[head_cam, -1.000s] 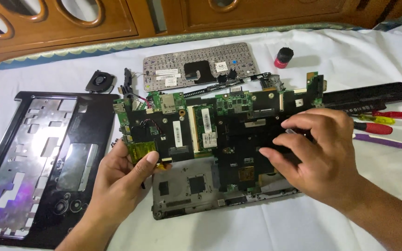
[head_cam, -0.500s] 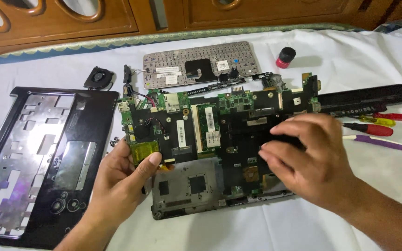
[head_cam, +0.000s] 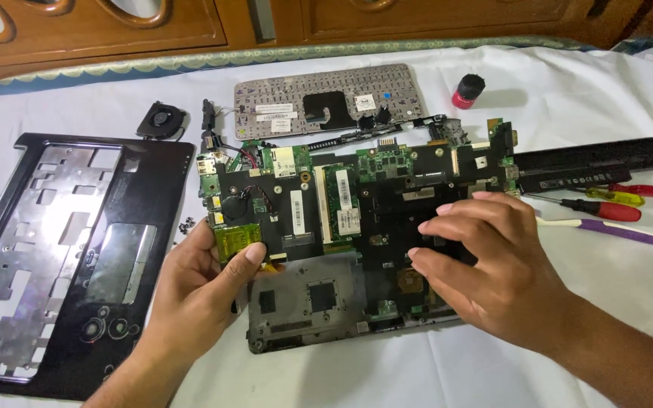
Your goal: Cleaning internal laptop components with a brush and installing the motherboard into the chassis.
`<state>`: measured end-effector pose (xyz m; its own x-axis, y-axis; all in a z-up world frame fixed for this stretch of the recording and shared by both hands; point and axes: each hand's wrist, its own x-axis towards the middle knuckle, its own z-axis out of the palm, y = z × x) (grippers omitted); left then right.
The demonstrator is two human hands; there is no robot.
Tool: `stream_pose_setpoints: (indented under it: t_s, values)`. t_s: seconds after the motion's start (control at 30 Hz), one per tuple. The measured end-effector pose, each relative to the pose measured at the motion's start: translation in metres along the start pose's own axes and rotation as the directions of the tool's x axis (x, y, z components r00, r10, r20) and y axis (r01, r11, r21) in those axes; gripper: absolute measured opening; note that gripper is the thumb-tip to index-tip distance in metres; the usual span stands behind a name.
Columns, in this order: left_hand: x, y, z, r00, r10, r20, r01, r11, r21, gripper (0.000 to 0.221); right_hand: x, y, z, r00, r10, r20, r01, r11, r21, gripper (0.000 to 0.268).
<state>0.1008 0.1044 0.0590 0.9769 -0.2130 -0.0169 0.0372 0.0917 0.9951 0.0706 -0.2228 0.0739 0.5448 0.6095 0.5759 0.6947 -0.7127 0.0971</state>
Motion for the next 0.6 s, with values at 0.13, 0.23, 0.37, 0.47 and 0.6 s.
stream_pose_setpoints:
  t_s: [0.13,0.23,0.37,0.47,0.6]
  values:
    - [-0.001,-0.003,-0.001,1.000,0.020,0.002,-0.020,1.000,0.005,0.032,0.000,-0.003,0.002,0.998,0.064,-0.028,-0.064,0.998,0.002,0.013]
    - [-0.002,-0.001,0.000,0.999,0.045,0.023,-0.045,0.999,0.009,0.033,0.002,-0.003,0.002,0.998,0.059,-0.035,-0.060,0.998,-0.021,0.022]
    - [-0.002,-0.002,0.002,1.000,0.005,0.022,-0.005,1.000,-0.024,0.035,0.006,-0.005,0.000,0.999,0.022,-0.032,-0.024,0.997,-0.074,0.018]
    - [-0.002,-0.005,0.003,0.999,0.018,0.027,-0.017,0.999,-0.052,0.036,0.010,-0.006,-0.002,1.000,-0.020,-0.020,0.018,0.991,-0.133,0.016]
    - [-0.001,-0.008,0.001,1.000,0.007,0.005,-0.007,1.000,-0.021,0.030,0.016,-0.001,-0.004,0.997,-0.074,-0.015,0.071,0.990,-0.119,0.014]
